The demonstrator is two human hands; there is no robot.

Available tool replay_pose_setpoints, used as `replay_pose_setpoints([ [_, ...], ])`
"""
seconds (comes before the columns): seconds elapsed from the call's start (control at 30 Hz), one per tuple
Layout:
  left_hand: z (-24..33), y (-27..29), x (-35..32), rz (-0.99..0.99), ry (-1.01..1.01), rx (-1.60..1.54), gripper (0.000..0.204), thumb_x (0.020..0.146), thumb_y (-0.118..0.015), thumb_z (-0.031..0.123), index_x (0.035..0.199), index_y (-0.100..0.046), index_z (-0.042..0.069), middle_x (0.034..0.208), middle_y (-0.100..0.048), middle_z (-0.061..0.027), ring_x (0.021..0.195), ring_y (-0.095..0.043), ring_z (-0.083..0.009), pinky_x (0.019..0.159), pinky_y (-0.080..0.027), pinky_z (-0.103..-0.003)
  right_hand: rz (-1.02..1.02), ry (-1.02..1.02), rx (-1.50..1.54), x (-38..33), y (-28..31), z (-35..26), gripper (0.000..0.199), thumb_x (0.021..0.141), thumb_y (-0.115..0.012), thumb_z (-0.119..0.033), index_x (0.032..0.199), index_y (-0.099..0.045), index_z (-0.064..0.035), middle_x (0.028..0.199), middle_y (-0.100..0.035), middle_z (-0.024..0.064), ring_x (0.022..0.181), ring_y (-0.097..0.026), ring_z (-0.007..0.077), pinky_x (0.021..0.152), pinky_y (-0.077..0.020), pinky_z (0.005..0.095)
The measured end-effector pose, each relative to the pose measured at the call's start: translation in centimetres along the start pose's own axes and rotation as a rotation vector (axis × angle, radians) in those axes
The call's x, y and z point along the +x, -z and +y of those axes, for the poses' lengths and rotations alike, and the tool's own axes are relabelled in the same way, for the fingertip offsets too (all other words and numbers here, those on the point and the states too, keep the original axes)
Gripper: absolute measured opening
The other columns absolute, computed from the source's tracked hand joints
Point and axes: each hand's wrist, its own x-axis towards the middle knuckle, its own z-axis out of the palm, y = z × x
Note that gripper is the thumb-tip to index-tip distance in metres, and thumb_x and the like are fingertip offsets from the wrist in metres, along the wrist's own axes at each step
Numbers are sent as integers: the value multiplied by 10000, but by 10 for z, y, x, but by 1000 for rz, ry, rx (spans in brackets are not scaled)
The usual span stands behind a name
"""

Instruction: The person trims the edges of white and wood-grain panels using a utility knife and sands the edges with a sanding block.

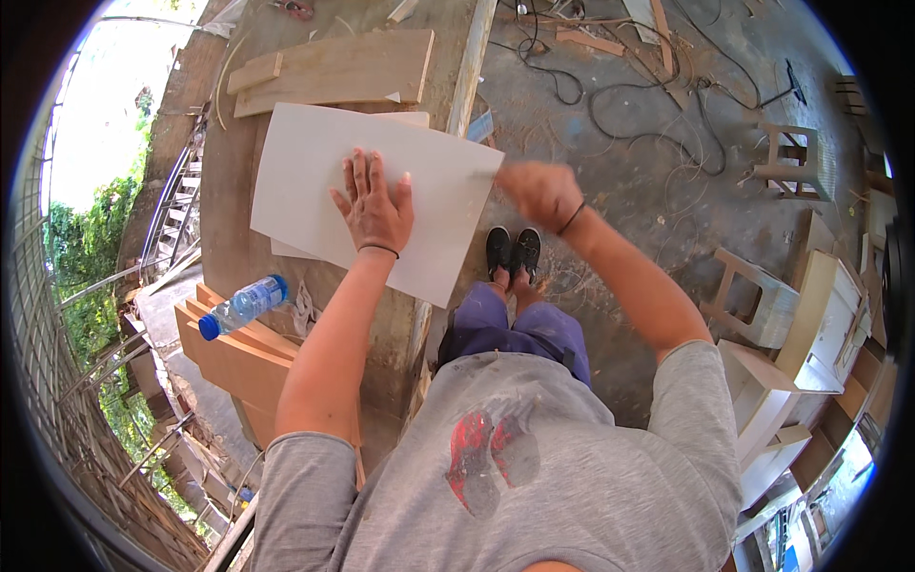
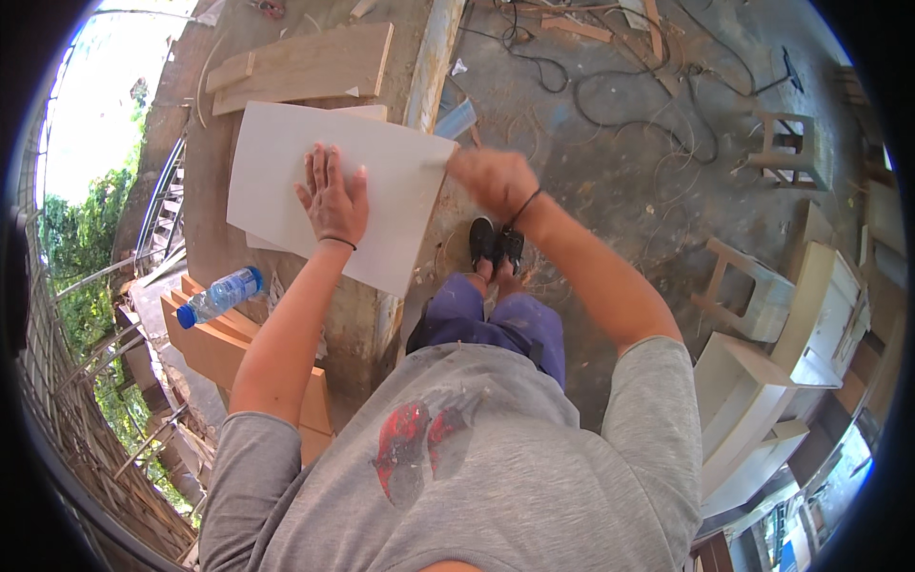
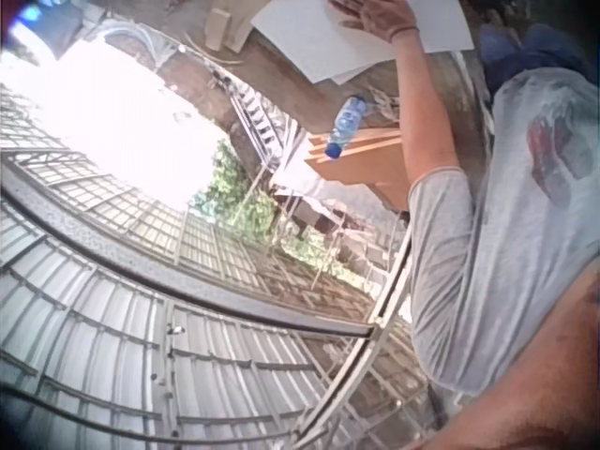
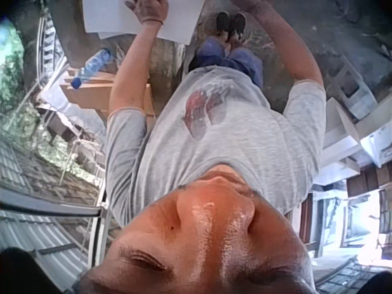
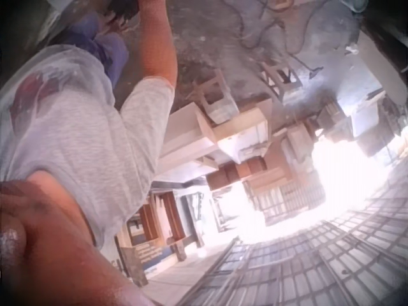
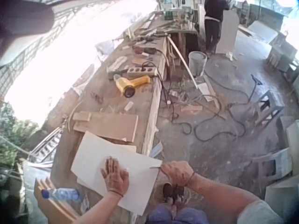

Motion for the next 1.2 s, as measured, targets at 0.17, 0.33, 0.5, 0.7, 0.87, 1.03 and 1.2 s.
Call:
replay_pose_setpoints([
  [0.17, -2, 2, -4, -16, 32, 19, 590, 947, -490, 410, 1446, -355, 126, 1565, -240, -101, 1458, -177, -303, 1121, -107, -623, 92, -166, 64, 1, 3, 6, 164, 817, -546, -117, 966, -606, -152, 864, -648, 53, 789, -661, 265, 589, -535, 400],
  [0.33, -1, 0, -3, -17, 30, 15, 597, 948, -484, 416, 1449, -352, 120, 1564, -244, -102, 1459, -173, -305, 1123, -95, -621, -342, 84, 131, -45, -12, -67, 222, 823, -532, -130, 1030, -613, -137, 913, -653, 50, 849, -665, 230, 622, -556, 390],
  [0.5, -2, -1, -2, -3, 10, 10, 605, 946, -481, 426, 1448, -352, 115, 1563, -248, -100, 1460, -167, -306, 1123, -87, -621, -65, -202, -163, 8, 9, 11, 187, 828, -524, -128, 990, -616, -122, 923, -661, 61, 784, -670, 253, 582, -547, 376],
  [0.7, -2, -2, -5, -9, 24, -1, 615, 945, -472, 438, 1450, -346, 110, 1564, -243, -105, 1462, -160, -310, 1121, -82, -627, -126, 62, 164, -25, 3, -43, 183, 816, -515, -97, 967, -614, -127, 884, -668, 61, 794, -671, 253, 609, -551, 366],
  [0.87, 0, 1, -4, 7, -2, 13, 612, 946, -479, 419, 1448, -344, 96, 1560, -248, -118, 1458, -169, -317, 1114, -100, -634, -258, 140, 119, -23, 2, -54, 220, 804, -517, -91, 989, -626, -138, 893, -671, 42, 801, -674, 248, 615, -550, 355],
  [1.03, 1, 3, -1, -1, -5, 14, 607, 944, -484, 409, 1444, -349, 92, 1559, -251, -125, 1458, -170, -320, 1113, -97, -634, -159, -332, -75, 30, 23, 18, 102, 818, -555, -142, 897, -616, -124, 928, -665, 90, 830, -657, 274, 644, -531, 385],
  [1.2, -1, 0, -7, -18, 18, -6, 602, 944, -485, 410, 1440, -356, 94, 1564, -242, -117, 1461, -164, -308, 1117, -92, -626, -60, -15, 189, -24, 1, -48, 148, 798, -531, -105, 934, -588, -111, 859, -660, 69, 787, -665, 282, 625, -544, 391],
])
